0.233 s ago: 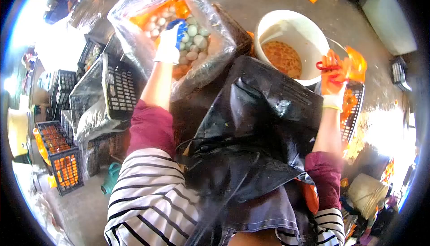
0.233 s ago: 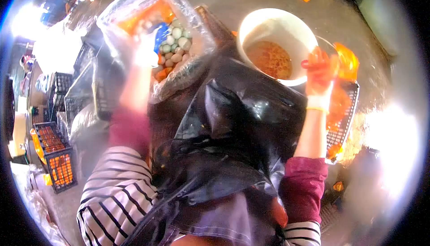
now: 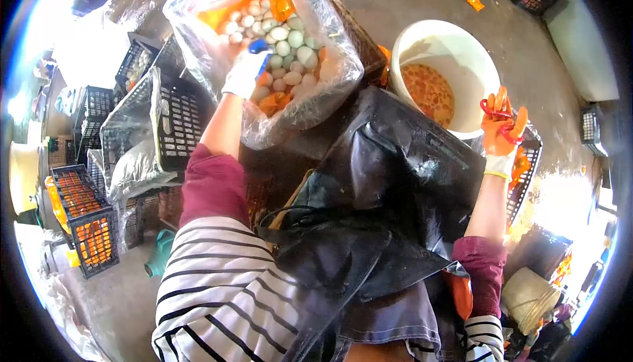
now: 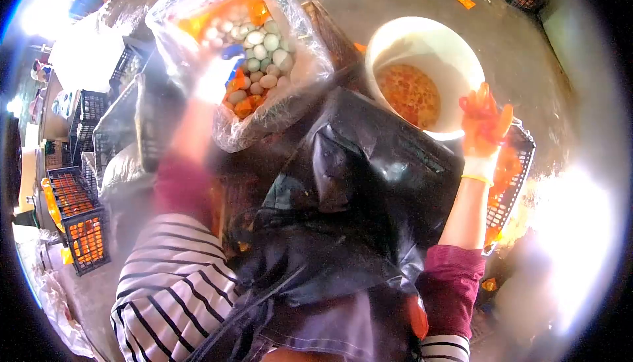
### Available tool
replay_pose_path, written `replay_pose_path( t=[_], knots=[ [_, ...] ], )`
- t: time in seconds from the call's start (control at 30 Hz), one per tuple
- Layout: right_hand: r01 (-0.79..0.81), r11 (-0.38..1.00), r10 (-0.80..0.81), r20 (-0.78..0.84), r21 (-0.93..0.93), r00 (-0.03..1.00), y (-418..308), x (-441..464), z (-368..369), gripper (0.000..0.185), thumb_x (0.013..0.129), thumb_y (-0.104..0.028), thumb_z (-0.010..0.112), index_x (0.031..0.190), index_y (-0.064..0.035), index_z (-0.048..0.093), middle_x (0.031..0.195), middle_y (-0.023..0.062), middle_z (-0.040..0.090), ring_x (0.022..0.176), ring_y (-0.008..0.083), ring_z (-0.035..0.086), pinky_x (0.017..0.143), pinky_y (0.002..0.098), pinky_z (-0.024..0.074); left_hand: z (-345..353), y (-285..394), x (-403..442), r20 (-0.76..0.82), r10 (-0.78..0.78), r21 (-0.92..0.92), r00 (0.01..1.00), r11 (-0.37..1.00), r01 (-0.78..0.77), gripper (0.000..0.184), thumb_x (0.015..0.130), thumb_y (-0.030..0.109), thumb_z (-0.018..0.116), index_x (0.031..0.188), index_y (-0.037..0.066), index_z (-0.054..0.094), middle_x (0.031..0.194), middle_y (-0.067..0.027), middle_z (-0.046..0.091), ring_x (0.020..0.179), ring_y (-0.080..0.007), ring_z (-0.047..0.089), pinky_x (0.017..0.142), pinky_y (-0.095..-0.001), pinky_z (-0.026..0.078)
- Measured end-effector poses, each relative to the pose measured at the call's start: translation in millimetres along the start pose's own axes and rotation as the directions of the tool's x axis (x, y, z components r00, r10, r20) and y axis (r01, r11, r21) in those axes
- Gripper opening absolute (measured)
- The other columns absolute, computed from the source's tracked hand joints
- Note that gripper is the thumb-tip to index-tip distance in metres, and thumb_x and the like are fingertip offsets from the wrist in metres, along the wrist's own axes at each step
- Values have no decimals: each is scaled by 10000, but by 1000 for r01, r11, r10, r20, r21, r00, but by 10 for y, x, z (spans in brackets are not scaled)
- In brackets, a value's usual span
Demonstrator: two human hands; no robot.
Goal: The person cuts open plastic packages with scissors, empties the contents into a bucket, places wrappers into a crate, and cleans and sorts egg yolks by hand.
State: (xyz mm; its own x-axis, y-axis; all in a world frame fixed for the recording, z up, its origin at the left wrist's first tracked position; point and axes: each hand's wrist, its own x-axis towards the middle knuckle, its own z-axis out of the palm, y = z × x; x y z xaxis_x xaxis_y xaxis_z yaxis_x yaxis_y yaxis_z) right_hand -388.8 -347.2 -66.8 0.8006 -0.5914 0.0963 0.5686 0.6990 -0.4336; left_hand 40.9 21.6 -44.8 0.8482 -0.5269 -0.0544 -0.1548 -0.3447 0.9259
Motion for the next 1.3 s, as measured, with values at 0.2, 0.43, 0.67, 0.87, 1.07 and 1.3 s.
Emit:
replay_pose_path(
  t=[0.2,0.43,0.67,0.87,1.07,1.3],
  knots=[
    [2,969,-58,-217,-248,974,208,41,402,571,890,-425,540,1225,38,516,1089,81,646,1005,216,586,931,346,399,383,-584,224,107,59,666,992,737,-116,381,815,381,590,1046,80,613,1021,-168,631,965,-341,593,819,-414,466],
    [-13,948,-37,-150,-318,988,148,28,134,442,899,-415,510,1230,-124,541,1334,108,472,1169,276,453,920,436,368,-135,-252,195,-180,53,667,982,741,82,660,772,426,656,1266,48,434,1059,-226,599,983,-363,583,827,-423,469],
    [-68,925,-62,-326,-373,943,302,164,460,389,906,-435,500,1127,-122,566,1212,48,553,1023,198,495,818,378,366,-45,-943,746,-261,-175,887,949,345,307,935,710,577,647,1405,71,279,1351,-163,433,1176,-295,503,942,-429,430],
    [-83,926,8,-200,-367,980,331,184,483,426,922,-391,510,1182,-54,530,1221,131,556,1014,164,566,963,326,402,9,-941,818,-63,-247,945,967,297,138,484,770,421,632,1171,157,571,1105,-104,618,1034,-270,598,844,-393,474],
    [-73,918,-44,-283,-391,958,380,170,401,422,929,-377,504,1240,-93,488,1271,135,516,1151,231,505,974,377,397,-77,-695,493,-49,-389,-449,920,831,328,411,814,325,687,1069,11,615,936,-49,646,813,-155,615,701,-268,486],
    [45,521,-111,-15,-852,994,631,167,559,367,963,-232,459,1288,-70,397,1249,139,466,1053,251,569,809,328,488,477,-139,541,-50,-75,-787,996,617,7,275,931,266,531,1031,20,604,870,-60,619,763,-153,580,687,-260,479]
  ],
)
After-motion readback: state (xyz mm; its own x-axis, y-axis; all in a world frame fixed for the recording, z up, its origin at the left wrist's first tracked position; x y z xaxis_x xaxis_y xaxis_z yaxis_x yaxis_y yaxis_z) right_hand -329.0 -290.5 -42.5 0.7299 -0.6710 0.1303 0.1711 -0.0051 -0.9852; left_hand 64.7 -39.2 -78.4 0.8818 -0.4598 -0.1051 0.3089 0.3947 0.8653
